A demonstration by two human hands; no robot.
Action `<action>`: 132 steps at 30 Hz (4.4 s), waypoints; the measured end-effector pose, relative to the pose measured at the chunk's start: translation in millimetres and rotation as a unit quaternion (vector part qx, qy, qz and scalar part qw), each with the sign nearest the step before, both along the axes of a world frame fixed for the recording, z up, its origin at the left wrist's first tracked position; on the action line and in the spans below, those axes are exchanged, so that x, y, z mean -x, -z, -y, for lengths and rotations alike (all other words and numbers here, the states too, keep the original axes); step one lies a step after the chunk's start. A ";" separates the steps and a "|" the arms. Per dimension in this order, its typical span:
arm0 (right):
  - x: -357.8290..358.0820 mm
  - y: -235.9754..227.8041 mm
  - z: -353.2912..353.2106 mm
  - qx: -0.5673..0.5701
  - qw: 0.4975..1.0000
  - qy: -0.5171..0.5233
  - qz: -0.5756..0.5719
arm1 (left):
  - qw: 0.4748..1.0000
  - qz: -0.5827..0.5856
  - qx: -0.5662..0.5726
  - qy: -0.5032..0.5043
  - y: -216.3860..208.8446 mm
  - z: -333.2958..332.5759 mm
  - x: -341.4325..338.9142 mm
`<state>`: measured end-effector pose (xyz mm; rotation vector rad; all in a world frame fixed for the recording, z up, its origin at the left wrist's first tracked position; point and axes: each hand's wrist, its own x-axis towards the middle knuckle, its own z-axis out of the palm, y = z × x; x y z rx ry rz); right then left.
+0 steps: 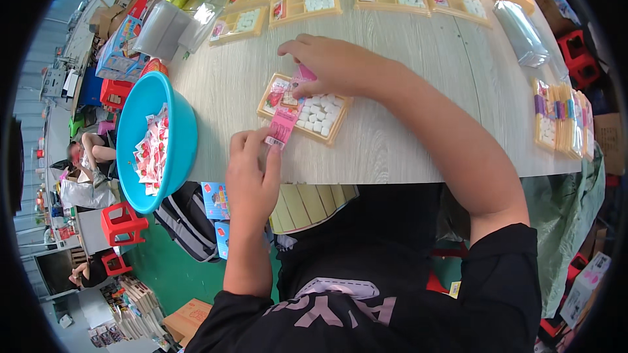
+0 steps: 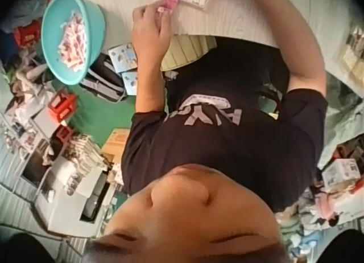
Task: Packaging marshmallow trays with decorative paper labels.
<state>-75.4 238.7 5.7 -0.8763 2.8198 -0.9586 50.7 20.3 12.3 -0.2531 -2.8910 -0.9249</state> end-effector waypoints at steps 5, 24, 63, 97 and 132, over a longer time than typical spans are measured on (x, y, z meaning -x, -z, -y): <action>-6.4 -5.9 4.9 -0.005 0.999 -0.007 0.031 | 0.993 -0.113 0.013 -0.010 6.7 16.6 -3.6; -20.5 4.3 21.9 -0.022 0.995 -0.065 -0.067 | 0.967 -0.137 0.163 0.138 21.3 -5.6 -12.5; -23.1 22.3 43.5 -0.048 0.981 0.094 -0.160 | 0.977 -0.180 0.084 0.073 44.3 -7.2 -12.7; -54.4 10.5 58.2 0.002 0.988 -0.135 -0.072 | 0.758 0.195 -0.599 -0.170 51.3 9.1 -73.5; -47.0 -1.8 53.2 0.203 0.809 -0.337 0.436 | 0.837 -0.024 -0.547 -0.004 33.5 13.5 -75.7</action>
